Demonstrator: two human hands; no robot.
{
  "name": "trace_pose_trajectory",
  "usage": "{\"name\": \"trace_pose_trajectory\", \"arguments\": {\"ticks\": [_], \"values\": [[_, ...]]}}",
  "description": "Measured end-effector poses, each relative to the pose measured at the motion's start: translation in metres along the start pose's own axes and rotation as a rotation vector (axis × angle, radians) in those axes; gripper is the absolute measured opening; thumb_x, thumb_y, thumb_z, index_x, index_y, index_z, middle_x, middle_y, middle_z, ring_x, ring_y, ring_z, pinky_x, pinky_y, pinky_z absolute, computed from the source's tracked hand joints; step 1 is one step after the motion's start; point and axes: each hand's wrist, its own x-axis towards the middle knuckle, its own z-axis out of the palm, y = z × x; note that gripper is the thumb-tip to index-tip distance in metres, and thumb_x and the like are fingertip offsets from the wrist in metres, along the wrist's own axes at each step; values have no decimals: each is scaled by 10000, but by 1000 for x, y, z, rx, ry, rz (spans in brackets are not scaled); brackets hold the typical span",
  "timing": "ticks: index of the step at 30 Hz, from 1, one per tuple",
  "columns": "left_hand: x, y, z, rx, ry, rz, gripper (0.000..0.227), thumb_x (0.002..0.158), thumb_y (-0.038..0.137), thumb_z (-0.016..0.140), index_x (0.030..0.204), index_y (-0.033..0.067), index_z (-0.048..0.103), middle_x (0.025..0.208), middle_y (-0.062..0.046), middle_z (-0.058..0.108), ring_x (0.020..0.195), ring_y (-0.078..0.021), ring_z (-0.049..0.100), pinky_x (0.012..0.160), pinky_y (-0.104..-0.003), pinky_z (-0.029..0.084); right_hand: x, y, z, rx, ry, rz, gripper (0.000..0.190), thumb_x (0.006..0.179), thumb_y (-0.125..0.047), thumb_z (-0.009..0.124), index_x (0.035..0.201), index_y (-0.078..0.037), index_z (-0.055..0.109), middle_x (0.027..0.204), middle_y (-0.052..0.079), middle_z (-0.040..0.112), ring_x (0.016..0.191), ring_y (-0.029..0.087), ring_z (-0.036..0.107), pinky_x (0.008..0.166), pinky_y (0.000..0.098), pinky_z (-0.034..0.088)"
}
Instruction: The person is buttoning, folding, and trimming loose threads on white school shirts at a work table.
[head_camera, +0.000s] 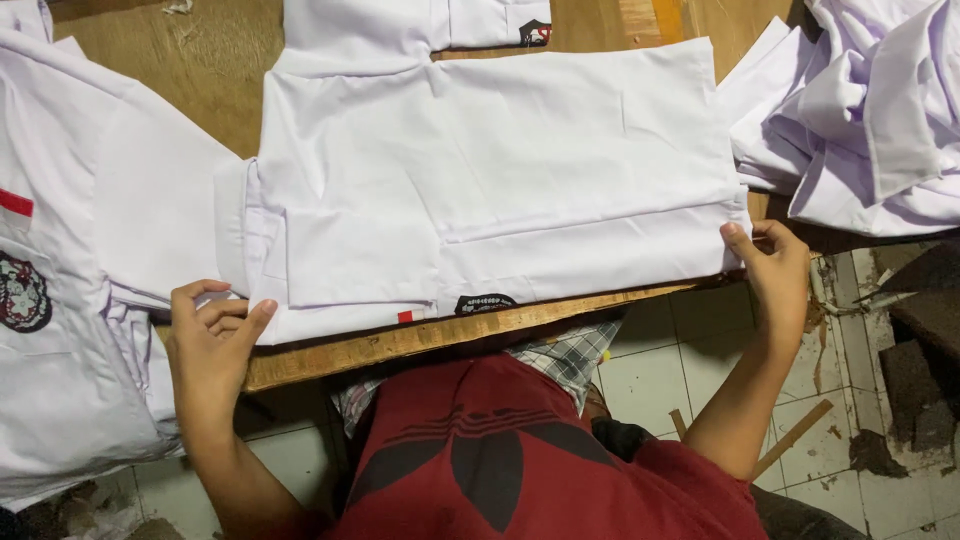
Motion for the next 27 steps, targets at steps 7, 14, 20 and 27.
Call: {"name": "trace_pose_trajectory", "arguments": {"ticks": [7,14,20,27], "values": [[-10,33,4,207,87,194,427,914,79,762,1287,53,555,1177,-127,394,971,-205,492,885,-365,448,-15,-33,30,-111,265,-284,353,1010,-17,796,1173,8,485,1147,171,492,1007,284,508,878,404,451],[-9,57,116,363,-127,1021,276,1009,146,561,1269,107,647,1310,-95,567,1244,-288,541,1025,-431,448,-75,-87,173,-197,-107,-1091,351,1030,-153,560,1375,-91,554,1427,110,540,1357,318,482,1116,517,337],[12,33,155,690,-292,948,570,1084,451,348,1593,198,392,1676,-70,317,1544,-297,253,1225,-542,149,-76,-83,204,-568,-305,-1164,618,1104,-531,215,1597,-188,356,1703,16,265,1569,200,212,1255,464,55],[16,25,157,706,-290,939,594,1093,509,244,1620,248,326,1697,-69,254,1557,-295,212,1222,-564,126,-29,-52,150,-754,-358,-867,626,1097,-554,98,1650,-290,226,1716,-54,199,1577,179,153,1260,509,17]]}}
